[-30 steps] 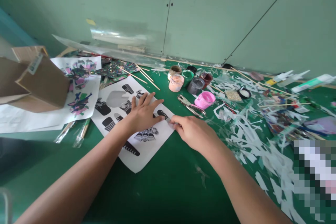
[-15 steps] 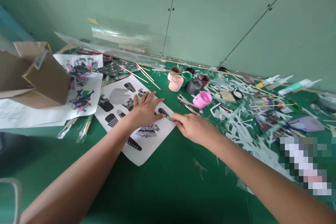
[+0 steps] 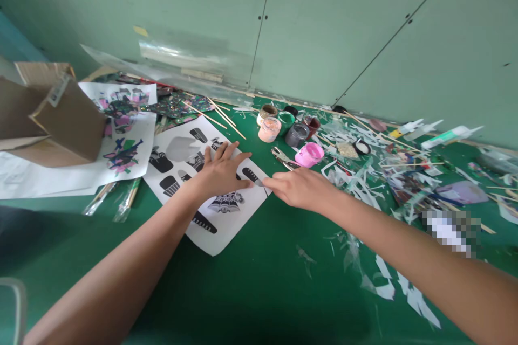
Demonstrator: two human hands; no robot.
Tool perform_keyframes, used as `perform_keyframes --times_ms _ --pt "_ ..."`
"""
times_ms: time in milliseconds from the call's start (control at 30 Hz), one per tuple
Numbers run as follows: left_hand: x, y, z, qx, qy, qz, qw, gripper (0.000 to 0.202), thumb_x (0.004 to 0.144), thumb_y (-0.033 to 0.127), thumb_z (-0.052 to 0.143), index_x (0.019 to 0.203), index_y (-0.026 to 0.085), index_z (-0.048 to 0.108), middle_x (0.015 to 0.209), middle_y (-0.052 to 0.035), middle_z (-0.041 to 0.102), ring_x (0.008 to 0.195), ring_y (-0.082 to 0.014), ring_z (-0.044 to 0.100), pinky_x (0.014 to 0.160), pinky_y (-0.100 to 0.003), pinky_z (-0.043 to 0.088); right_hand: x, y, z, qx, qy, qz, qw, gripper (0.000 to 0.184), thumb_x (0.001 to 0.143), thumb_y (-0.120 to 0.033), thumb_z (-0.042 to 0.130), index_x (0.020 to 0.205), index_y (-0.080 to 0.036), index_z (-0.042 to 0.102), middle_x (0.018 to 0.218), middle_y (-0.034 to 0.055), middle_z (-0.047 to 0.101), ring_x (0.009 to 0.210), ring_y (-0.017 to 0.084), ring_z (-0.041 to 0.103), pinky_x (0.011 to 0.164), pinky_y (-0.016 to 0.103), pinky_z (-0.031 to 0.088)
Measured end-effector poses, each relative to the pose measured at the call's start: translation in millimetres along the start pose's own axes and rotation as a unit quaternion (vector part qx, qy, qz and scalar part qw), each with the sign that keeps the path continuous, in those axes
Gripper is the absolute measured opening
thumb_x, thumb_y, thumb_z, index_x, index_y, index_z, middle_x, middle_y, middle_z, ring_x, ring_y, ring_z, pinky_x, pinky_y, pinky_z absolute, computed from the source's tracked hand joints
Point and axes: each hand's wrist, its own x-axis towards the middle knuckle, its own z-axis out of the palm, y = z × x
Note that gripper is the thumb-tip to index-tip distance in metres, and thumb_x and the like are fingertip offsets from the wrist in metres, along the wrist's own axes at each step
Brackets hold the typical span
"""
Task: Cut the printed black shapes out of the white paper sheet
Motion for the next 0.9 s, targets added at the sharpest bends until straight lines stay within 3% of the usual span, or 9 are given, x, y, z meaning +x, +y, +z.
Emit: perform_keyframes --times_ms 367,600,733,900 --pt "-0.8 0.8 -1.8 -0.003 -0.006 -0.004 1.000 0.078 0.078 0.065 0.055 0.147 0.035 0.034 0.163 -0.0051 0.011 0.149 -0.0370 0.001 0.114 -0.067 0.001 2.2 16.2 -4.5 -0.037 -0.024 -0.047 0.998 0.044 0.090 -0.018 0.037 0.119 -0.032 0.066 0.074 0.0012 0.062 0.049 0.009 0.036 0.050 0.029 0.014" --pt "-1.0 1.4 -2.9 -0.002 -0.012 -0.004 1.000 0.077 0.079 0.064 0.055 0.147 0.034 0.033 0.163 -0.0059 0.010 0.149 -0.0369 0.001 0.114 -0.067 0.000 -13.3 18.5 -0.3 0.036 0.003 0.027 0.999 0.037 0.092 -0.023 0.037 0.116 -0.028 0.066 0.079 0.0025 0.069 0.048 0.011 0.043 0.047 0.027 0.018" --pt "-1.3 1.6 -1.7 0.001 0.000 -0.003 1.000 0.074 0.082 0.062 0.054 0.147 0.033 0.034 0.163 -0.0070 0.011 0.149 -0.0363 0.002 0.114 -0.067 0.001 -19.4 2.9 -0.9 0.116 0.048 0.092 0.988 0.029 0.092 -0.028 0.042 0.110 -0.025 0.065 0.087 0.0026 0.072 0.060 0.014 0.057 0.048 0.025 0.028" --pt "-2.5 1.5 -1.0 0.007 0.004 0.002 1.000 0.074 0.082 0.062 0.054 0.147 0.032 0.034 0.163 -0.0087 0.013 0.149 -0.0369 0.004 0.113 -0.067 0.003 -19.7 -22.7 16.8 0.151 0.068 0.133 0.977 0.032 0.094 -0.034 0.044 0.120 -0.024 0.061 0.087 0.0035 0.073 0.064 0.016 0.062 0.047 0.026 0.031"
